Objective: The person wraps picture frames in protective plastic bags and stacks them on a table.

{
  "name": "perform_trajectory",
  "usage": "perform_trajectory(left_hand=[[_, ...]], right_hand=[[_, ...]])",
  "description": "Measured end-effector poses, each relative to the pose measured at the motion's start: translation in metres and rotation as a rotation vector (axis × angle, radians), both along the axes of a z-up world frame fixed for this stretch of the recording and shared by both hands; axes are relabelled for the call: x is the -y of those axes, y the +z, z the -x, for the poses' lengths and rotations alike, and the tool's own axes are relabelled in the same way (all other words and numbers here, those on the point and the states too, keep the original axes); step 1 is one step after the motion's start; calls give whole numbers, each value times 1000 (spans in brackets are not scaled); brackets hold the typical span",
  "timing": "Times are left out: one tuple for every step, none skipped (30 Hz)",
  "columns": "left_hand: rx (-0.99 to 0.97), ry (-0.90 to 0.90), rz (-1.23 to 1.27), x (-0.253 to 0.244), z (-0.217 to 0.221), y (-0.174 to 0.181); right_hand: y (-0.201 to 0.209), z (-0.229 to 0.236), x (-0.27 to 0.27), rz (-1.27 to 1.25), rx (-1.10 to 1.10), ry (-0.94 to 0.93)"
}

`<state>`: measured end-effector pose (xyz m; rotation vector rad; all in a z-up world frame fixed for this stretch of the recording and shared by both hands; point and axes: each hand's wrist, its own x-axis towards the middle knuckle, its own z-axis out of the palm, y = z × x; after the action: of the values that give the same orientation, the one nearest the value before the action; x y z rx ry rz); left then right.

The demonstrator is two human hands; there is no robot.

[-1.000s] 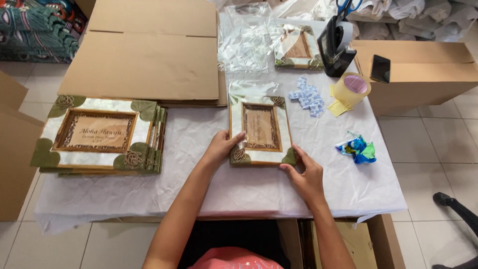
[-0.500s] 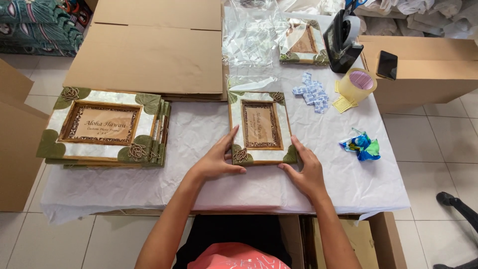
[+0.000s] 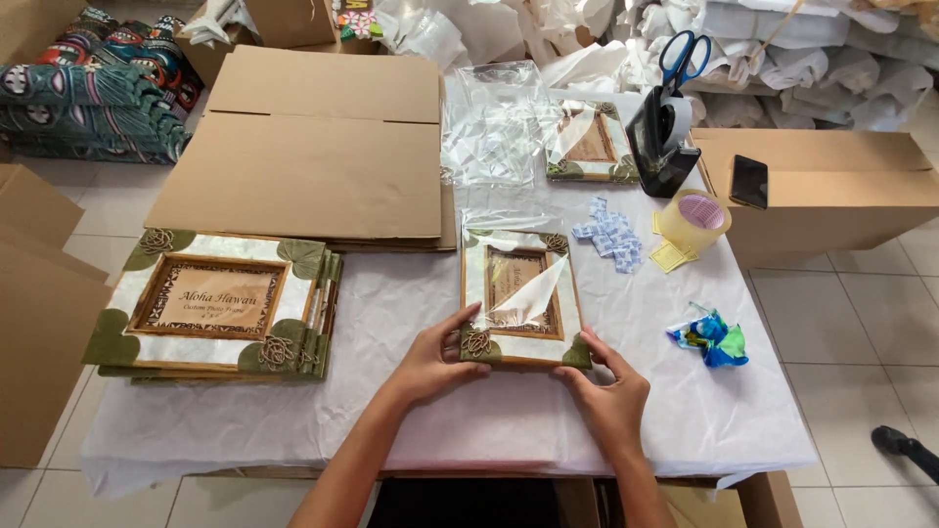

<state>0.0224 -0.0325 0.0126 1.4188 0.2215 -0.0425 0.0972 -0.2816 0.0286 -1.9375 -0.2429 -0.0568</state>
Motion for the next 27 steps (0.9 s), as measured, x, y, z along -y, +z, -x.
perform_trajectory(left_hand=[[1, -3, -1, -1, -1, 2], [25, 0, -18, -3, -3, 3], [39, 2, -29, -2, 0, 3], [29, -3, -25, -1, 3, -1], [32, 0, -13, -2, 1, -3], [35, 4, -2, -3, -1, -4], [32, 1, -1, -4, -3, -4], [36, 1, -2, -6, -5, -4], [32, 6, -1, -7, -3, -6], [22, 7, 3, -5, 0, -6], [13, 14, 14, -5, -1, -4], [4, 21, 26, -5, -2, -2], [2, 18, 25, -5, -2, -5], [24, 23, 40, -6, -3, -9], [43, 28, 58, -5, -2, -12], [39, 26, 60, -7, -6, -18], [48, 49, 105, -8, -7, -24], [57, 73, 149, -8, -9, -30], [59, 70, 149, -8, -10, -30], [71, 76, 125, -8, -10, -30], [82, 86, 104, -8, -11, -29], [84, 86, 106, -7, -12, -31], [70, 104, 103, -5, -12, -32], [56, 123, 99, -4, -11, -34], [57, 125, 102, -3, -12, -30], [36, 135, 93, -1, -12, -26], [11, 144, 85, 0, -10, -23]], right_hand=[[3, -1, -2, -1, 1, -3], [5, -3, -4, 15, 2, -19], [6, 1, -3, 36, -8, -36], [-1, 1, 1, 41, -18, -40], [-7, -4, 4, 58, 55, 26], [-13, -8, 7, 76, 127, 92], [-14, -11, 9, 78, 124, 89], [-17, -15, 10, 120, 119, 110], [-20, -15, 13, 164, 106, 136], [-21, -10, 12, 168, 96, 139], [-20, -9, 10, 111, 115, 153], [-19, -7, 8, 54, 133, 166], [-19, -6, 6, 53, 130, 163], [-20, -5, 5, 34, 124, 134], [-20, -3, 5, 16, 115, 105], [-23, -4, 4, 18, 111, 103], [-26, -4, 3, 35, 105, 37], [-29, -3, 2, 52, 99, -28], [-30, -3, 1, 52, 101, -31], [-30, -3, -1, 39, 119, -70], [-30, -4, -3, 28, 136, -106], [-33, -4, -3, 29, 137, -106], [-35, -4, -3, 29, 132, -132], [-38, -3, -3, 28, 127, -158], [-37, -4, -4, 30, 129, -155], [-37, -5, -4, 40, 120, -178], [-37, -4, -4, 50, 107, -202]])
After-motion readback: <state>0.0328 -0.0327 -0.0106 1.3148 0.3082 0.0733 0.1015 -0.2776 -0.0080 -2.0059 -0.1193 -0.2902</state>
